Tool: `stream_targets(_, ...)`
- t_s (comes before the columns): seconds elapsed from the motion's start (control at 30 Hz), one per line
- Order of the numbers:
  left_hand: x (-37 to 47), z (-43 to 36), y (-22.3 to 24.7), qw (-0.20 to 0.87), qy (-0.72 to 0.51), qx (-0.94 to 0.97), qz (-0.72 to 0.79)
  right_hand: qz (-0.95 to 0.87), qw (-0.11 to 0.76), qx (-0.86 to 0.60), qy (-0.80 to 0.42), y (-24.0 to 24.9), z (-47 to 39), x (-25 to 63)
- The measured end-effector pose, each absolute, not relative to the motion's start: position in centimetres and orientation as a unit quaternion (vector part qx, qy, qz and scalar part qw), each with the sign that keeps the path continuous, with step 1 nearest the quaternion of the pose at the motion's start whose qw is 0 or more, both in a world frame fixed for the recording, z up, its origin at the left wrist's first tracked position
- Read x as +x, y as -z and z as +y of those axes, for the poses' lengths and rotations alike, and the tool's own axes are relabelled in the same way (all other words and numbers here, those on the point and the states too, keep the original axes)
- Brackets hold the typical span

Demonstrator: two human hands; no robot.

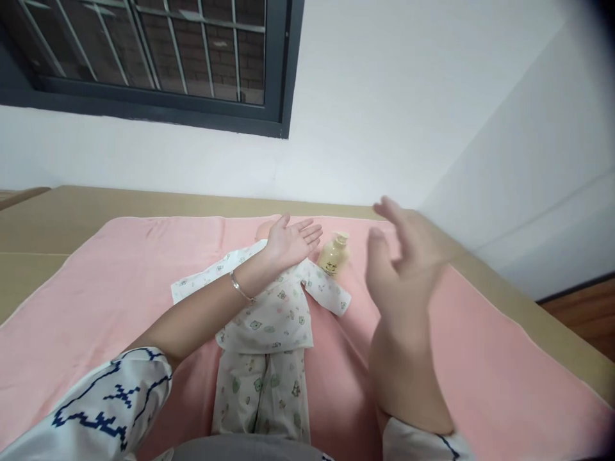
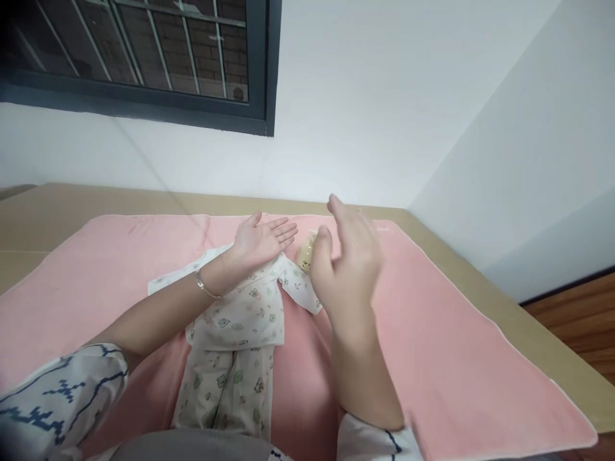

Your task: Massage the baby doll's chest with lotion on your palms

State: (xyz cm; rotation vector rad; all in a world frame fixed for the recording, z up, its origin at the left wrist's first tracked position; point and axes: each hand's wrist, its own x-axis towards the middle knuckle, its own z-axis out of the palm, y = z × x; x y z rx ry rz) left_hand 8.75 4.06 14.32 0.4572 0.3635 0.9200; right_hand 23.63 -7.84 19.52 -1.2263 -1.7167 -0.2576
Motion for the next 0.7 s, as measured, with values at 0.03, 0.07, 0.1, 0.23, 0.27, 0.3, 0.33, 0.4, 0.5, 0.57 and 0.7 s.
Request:
stream_targets(0.03, 9.2, 4.6, -14.4, 0.862, -0.437, 0.190, 0.171, -0.705, 0.456, -0.533, 0.100, -19.6, -6.7, 23.1)
stream_targets(0.07, 9.6, 5.0, -14.5, 0.868, -0.435, 0.167, 0.171, -0.706, 0.410, -0.570, 0.092, -19.4, -5.5, 22.6)
stream_targets(0.1, 10.0, 5.3, -14.5, 0.872, -0.433, 0.150, 0.171, -0.706, 0.351, -0.609, 0.086, -19.2, -4.4, 22.2)
stream_targets(0.23, 11.1, 5.6, -14.3, 0.883, -0.424, 0.115, 0.167, -0.677, 0.134, -0.716, 0.103, -17.2, -1.1, 21.4)
stream_targets(0.27, 11.3, 5.5, -14.2, 0.884, -0.424, 0.112, 0.163, -0.671, 0.104, -0.725, 0.112, -16.8, -0.7, 21.3)
stream_targets(0.3, 11.5, 5.4, -14.1, 0.886, -0.422, 0.111, 0.158, -0.668, 0.081, -0.729, 0.122, -16.5, -0.5, 21.3)
stream_targets(0.33, 11.5, 5.3, -14.0, 0.888, -0.419, 0.110, 0.153, -0.668, 0.065, -0.730, 0.132, -16.3, -0.4, 21.3)
stream_targets(0.4, 11.6, 5.3, -13.9, 0.894, -0.409, 0.113, 0.145, -0.671, 0.046, -0.725, 0.149, -16.1, -0.5, 21.3)
stream_targets(0.5, 11.4, 5.3, -13.8, 0.897, -0.402, 0.123, 0.139, -0.675, 0.026, -0.720, 0.161, -16.1, -0.8, 21.3)
stream_targets(0.57, 11.0, 5.3, -14.0, 0.897, -0.402, 0.132, 0.130, -0.676, 0.008, -0.718, 0.167, -16.0, -0.9, 21.2)
stream_targets(0.7, 9.6, 4.7, -14.7, 0.894, -0.403, 0.152, 0.121, -0.669, -0.031, -0.720, 0.184, -15.5, -1.0, 21.1)
